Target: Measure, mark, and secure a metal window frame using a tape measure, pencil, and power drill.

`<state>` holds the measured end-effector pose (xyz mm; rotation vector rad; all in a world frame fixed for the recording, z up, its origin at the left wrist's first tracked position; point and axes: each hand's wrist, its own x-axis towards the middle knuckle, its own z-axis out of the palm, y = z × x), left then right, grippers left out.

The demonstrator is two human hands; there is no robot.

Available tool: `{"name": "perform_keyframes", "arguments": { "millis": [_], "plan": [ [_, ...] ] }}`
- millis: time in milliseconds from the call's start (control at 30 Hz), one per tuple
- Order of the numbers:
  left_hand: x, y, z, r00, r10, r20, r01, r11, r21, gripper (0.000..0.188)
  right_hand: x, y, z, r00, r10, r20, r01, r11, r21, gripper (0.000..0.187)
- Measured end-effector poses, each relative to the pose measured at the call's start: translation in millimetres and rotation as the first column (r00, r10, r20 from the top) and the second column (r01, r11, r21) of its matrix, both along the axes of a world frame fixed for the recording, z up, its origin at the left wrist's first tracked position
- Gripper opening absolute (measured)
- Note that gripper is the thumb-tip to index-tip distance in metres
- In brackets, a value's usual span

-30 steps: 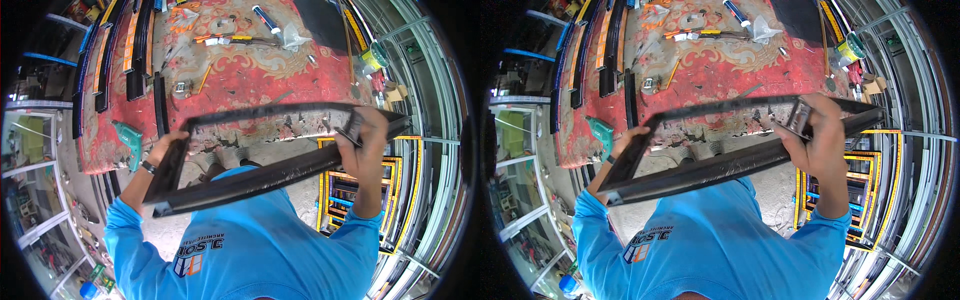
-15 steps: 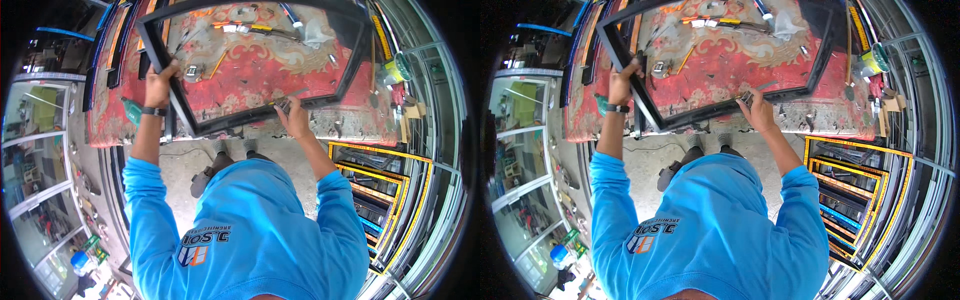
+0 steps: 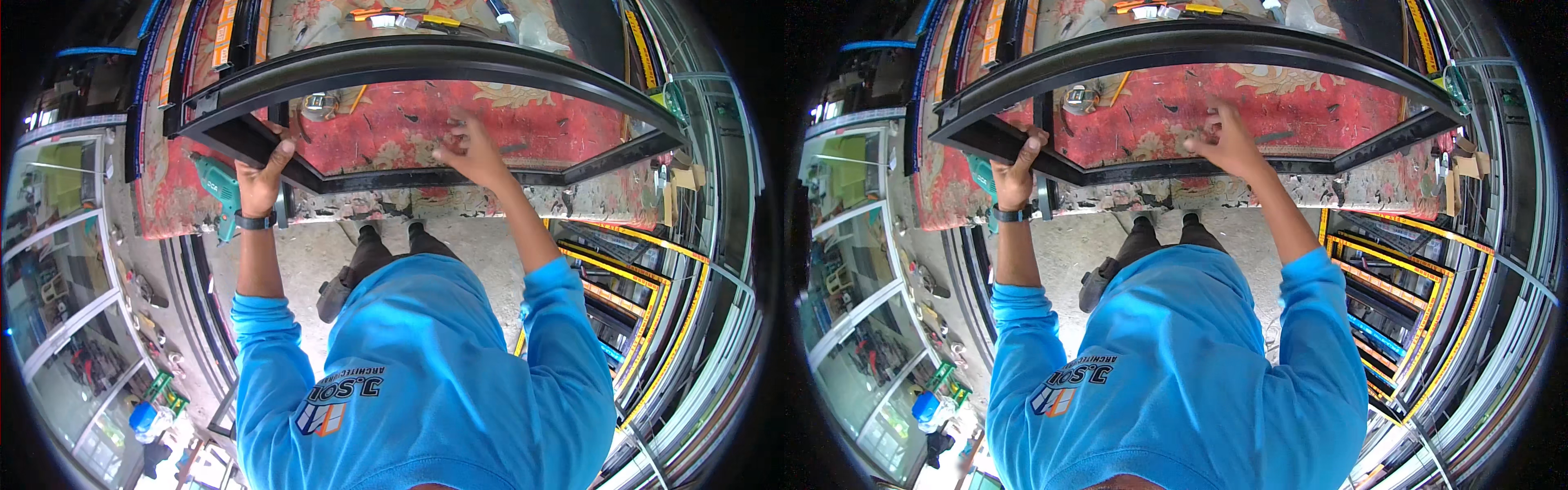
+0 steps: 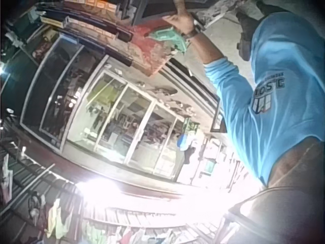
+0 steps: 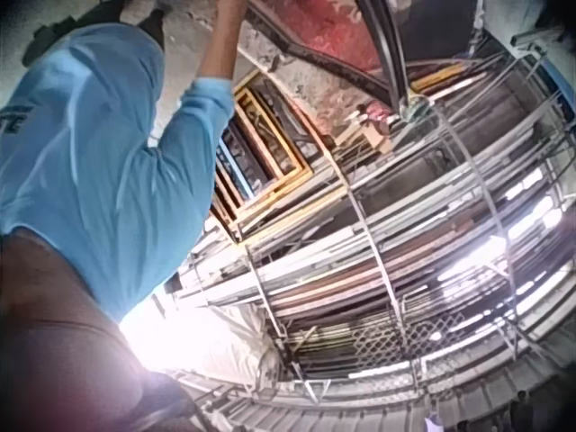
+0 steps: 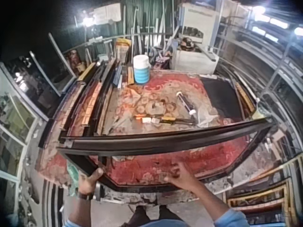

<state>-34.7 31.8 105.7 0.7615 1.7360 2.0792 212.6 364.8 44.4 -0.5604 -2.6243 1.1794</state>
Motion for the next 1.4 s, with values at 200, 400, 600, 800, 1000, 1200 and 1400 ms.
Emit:
{"name": "perform_keyframes", "arguments": {
  "millis": [200,400,600,800,1000,1200,1400],
  "plan": [
    [12,-27,-12,0.998,-0.056,0.040,0.057,0.998,-0.014,0.040,-23,-20,123,0.785,-0.166,-0.597,-0.411,0.582,-0.702,0.125],
    [-55,-162,-79,0.998,-0.045,-0.045,0.006,0.768,-0.641,0.092,-54,-13,158,0.456,-0.042,-0.889,-0.806,0.404,-0.433,0.071],
    [-68,-223,-176,0.875,-0.062,-0.481,-0.452,0.253,-0.855,0.142,-49,-10,148,0.526,-0.142,-0.839,-0.760,0.363,-0.539,0.050],
    [-96,-225,-174,0.843,0.002,-0.538,-0.475,0.474,-0.742,0.130,-50,6,143,0.590,-0.132,-0.796,-0.707,0.391,-0.589,0.050],
    [-40,-247,-58,0.861,0.034,-0.507,-0.469,0.439,-0.767,0.103,-69,18,133,0.569,-0.175,-0.803,-0.719,0.369,-0.589,0.050],
    [144,-216,113,0.941,0.312,0.131,-0.107,0.641,-0.760,0.068,-84,3,131,0.568,-0.211,-0.795,-0.716,0.349,-0.604,0.042],
    [193,-93,105,0.885,0.085,0.457,0.245,0.751,-0.613,0.058,-87,-4,146,0.607,-0.183,-0.774,-0.736,0.239,-0.634,0.046]
  ]
}}
